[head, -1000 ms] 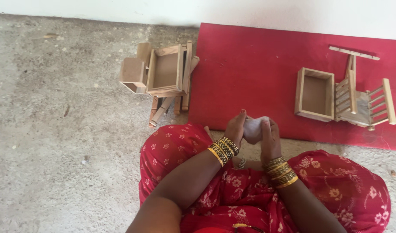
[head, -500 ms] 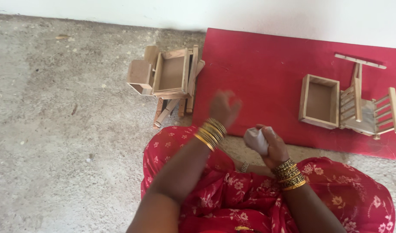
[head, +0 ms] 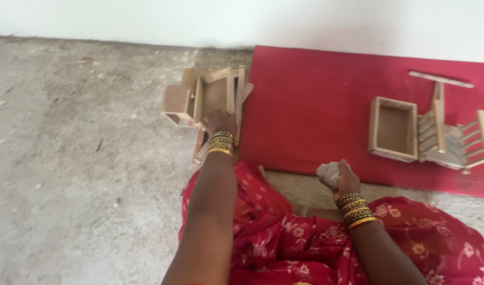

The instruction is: The person sits on the floor and wipes various small wooden pieces and a miniature wooden chair with a cloth. They handle each piece individually, wiping all sides before placing it aside.

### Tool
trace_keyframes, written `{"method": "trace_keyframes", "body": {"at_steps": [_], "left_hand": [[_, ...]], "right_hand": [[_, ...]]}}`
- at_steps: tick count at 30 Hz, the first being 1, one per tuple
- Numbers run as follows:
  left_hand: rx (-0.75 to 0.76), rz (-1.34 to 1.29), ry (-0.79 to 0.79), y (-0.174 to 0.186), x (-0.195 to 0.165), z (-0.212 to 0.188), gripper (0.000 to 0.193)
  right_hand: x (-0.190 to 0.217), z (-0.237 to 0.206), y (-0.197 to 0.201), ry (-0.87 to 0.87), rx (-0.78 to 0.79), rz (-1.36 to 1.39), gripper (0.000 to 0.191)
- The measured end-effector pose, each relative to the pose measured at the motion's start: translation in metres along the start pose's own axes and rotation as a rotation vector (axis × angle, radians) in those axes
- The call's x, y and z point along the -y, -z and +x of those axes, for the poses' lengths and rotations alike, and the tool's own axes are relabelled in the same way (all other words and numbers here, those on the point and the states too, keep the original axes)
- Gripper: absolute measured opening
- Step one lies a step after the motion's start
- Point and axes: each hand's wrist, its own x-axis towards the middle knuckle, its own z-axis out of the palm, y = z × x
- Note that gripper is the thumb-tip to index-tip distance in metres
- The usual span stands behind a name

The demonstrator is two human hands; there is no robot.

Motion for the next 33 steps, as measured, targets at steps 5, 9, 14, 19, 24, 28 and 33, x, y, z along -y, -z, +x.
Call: {"method": "trace_keyframes", "body": {"at_steps": [5,9,14,19,24,28,33], "left_hand": [[-0.369,-0.265,-0.043,-0.002,-0.004,0.009,0.044],[-0.291,-1.394,-0.19,-0.003,0.013,-0.024,0.047],[-0.097,-1.825,-0.251,-0.015,-0.004,-0.067,0.053],[0.322,-1.779,0.367,-0.061,-0.043,-0.108,0.056],[0.399,-1.747,0.287,-0.091,-0.063,-0.121,0.049],[0.449,-1.61,0.271,-0.092,-0.065,-0.123,0.043],[0.41,-1.593,0.087,-0.097,-0.063,-0.132,0.041]], "right_hand": [[0.002,-0.003,-0.005,-0.018,-0.038,0.074,0.044],[-0.001,-0.004,-0.011,0.068,-0.082,0.017,0.045],[-0.005,-0.007,-0.014,0.2,-0.125,-0.256,0.041],[-0.005,-0.006,-0.008,0.205,-0.187,-0.101,0.046],[-0.008,-0.013,-0.017,0.269,-0.307,-0.214,0.056],[-0.031,-0.042,-0.062,0.557,0.054,-0.324,0.056],[-0.056,-0.046,-0.102,1.174,0.152,-0.776,0.058]]}}
